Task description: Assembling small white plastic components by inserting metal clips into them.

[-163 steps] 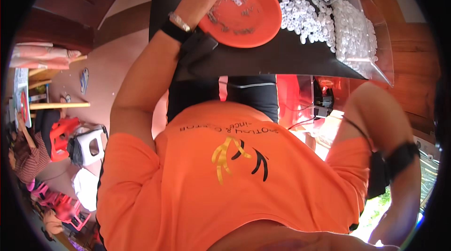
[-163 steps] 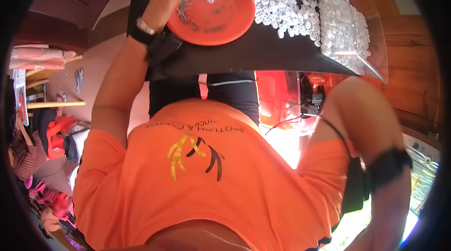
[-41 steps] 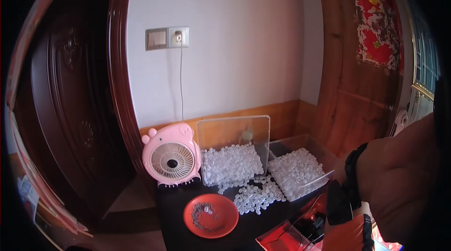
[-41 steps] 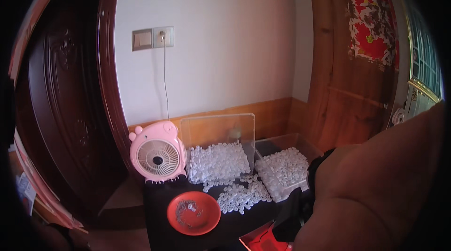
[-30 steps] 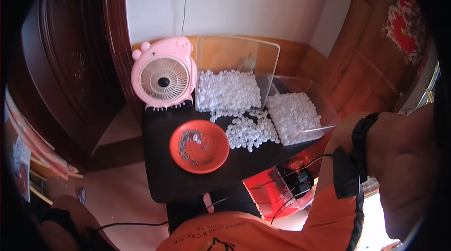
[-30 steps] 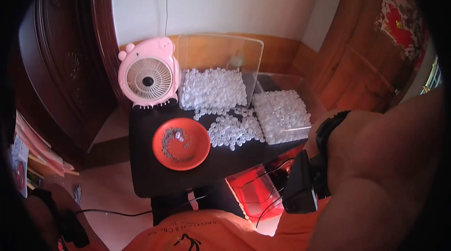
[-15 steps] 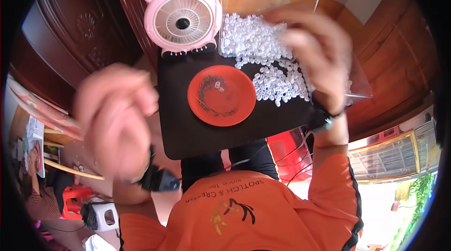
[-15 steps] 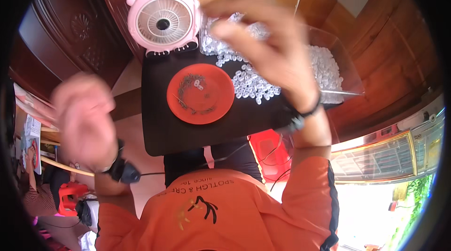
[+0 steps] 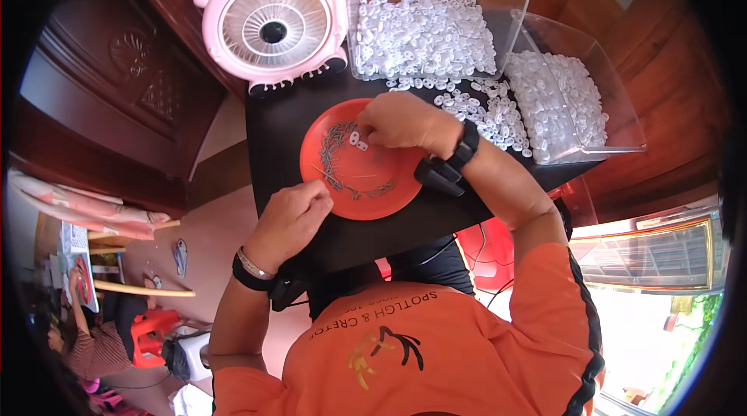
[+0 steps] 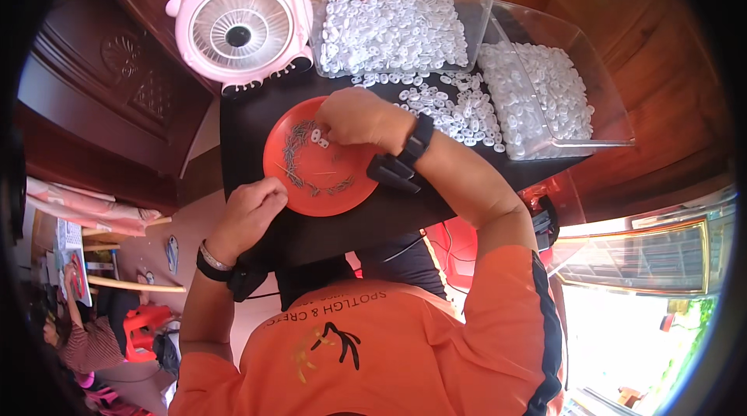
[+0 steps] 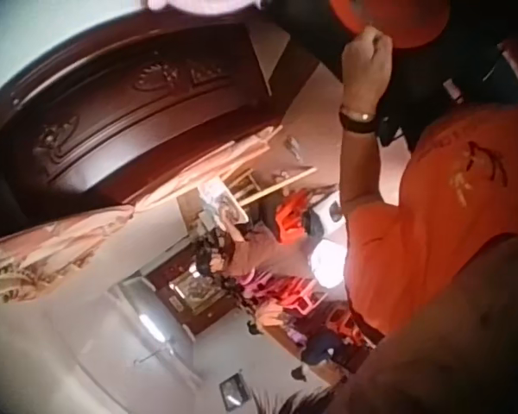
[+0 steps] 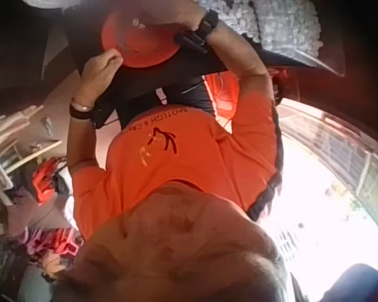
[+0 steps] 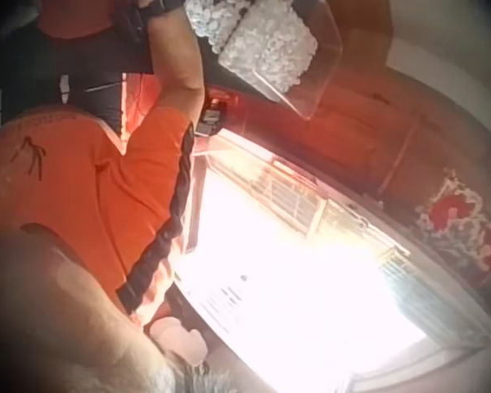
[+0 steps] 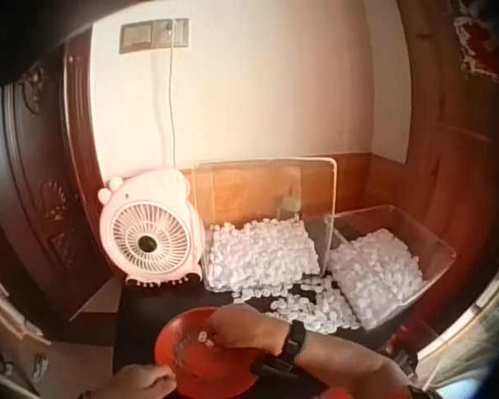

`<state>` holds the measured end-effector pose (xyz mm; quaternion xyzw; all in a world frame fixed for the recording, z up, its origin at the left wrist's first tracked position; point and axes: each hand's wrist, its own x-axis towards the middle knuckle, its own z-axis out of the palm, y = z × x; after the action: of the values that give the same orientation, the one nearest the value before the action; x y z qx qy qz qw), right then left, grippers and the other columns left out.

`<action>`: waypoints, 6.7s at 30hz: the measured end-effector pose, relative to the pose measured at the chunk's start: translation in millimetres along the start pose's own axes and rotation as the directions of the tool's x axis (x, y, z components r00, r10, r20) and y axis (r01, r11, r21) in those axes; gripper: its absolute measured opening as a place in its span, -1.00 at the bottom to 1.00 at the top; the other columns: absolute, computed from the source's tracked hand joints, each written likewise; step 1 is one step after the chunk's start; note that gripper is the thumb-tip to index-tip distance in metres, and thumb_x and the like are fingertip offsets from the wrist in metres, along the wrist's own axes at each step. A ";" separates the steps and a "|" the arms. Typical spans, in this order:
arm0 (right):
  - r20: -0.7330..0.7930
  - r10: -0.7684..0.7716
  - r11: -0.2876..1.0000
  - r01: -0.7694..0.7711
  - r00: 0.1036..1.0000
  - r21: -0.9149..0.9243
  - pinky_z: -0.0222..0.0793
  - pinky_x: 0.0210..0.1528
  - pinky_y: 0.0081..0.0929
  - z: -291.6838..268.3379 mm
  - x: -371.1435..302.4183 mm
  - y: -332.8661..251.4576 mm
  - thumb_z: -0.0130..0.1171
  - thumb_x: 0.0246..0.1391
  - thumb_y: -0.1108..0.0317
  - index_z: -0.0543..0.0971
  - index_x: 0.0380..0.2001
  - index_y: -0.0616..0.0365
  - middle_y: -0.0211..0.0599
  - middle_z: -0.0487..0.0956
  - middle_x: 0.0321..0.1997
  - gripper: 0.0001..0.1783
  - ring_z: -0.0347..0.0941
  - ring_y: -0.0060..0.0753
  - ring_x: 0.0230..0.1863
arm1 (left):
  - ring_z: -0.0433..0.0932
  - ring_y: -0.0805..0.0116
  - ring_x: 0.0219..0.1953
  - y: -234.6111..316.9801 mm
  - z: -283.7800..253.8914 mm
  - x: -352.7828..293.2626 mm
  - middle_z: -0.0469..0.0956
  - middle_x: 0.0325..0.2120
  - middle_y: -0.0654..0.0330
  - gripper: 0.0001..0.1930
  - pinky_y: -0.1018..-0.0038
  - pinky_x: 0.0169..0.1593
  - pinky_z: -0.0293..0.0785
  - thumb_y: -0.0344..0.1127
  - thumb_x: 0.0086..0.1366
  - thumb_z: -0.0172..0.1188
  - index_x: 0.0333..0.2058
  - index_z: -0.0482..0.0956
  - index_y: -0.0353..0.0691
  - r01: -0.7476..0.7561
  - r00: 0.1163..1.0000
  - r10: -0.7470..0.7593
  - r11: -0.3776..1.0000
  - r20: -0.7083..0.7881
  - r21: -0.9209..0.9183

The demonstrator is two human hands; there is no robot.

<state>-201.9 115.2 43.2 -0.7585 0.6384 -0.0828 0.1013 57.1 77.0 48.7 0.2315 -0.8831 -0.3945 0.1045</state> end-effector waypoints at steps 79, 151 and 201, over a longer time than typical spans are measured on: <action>-0.595 -0.045 0.832 0.360 0.803 0.423 0.45 -0.13 -0.43 17.2 2.8 -4.3 0.32 -0.11 0.47 0.58 -0.33 0.13 -0.34 0.57 -0.26 -0.79 0.51 -0.30 -0.18 | 0.45 0.38 -0.50 -24.6 30.7 100.6 0.45 -0.53 0.21 -0.80 0.52 -0.44 0.28 -0.23 0.30 -0.09 -0.23 0.37 -0.21 0.090 0.992 -0.110 0.278 0.061 -0.956; -0.034 0.085 0.951 -0.091 0.996 -0.296 0.46 -0.37 -0.24 10.9 -8.7 -9.2 0.08 -0.17 0.40 0.57 -0.49 0.17 -0.18 0.58 -0.51 -0.86 0.55 -0.11 -0.40 | 0.34 0.53 -0.63 -18.1 15.7 99.0 0.37 -0.66 0.33 -0.78 0.63 -0.54 0.15 -0.23 0.25 0.04 -0.41 0.50 -0.29 -0.073 0.965 -0.173 0.549 -0.199 -0.833; -0.288 0.281 0.425 0.151 0.916 0.893 0.31 -0.49 -0.65 15.0 1.4 -12.5 0.13 0.16 0.29 0.51 -0.46 0.28 -0.49 0.46 -0.60 -0.76 0.34 -0.68 -0.55 | 0.27 0.61 -0.65 -2.4 29.8 91.4 0.34 -0.68 0.35 -0.80 0.68 -0.58 0.12 -0.30 0.28 -0.04 -0.50 0.42 -0.23 -0.083 0.978 -0.081 0.692 -0.192 -0.717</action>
<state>-186.0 116.6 31.9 -0.5254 0.5294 -0.5583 0.3633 -32.7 50.0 27.3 0.2112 -0.6415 -0.6827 0.2790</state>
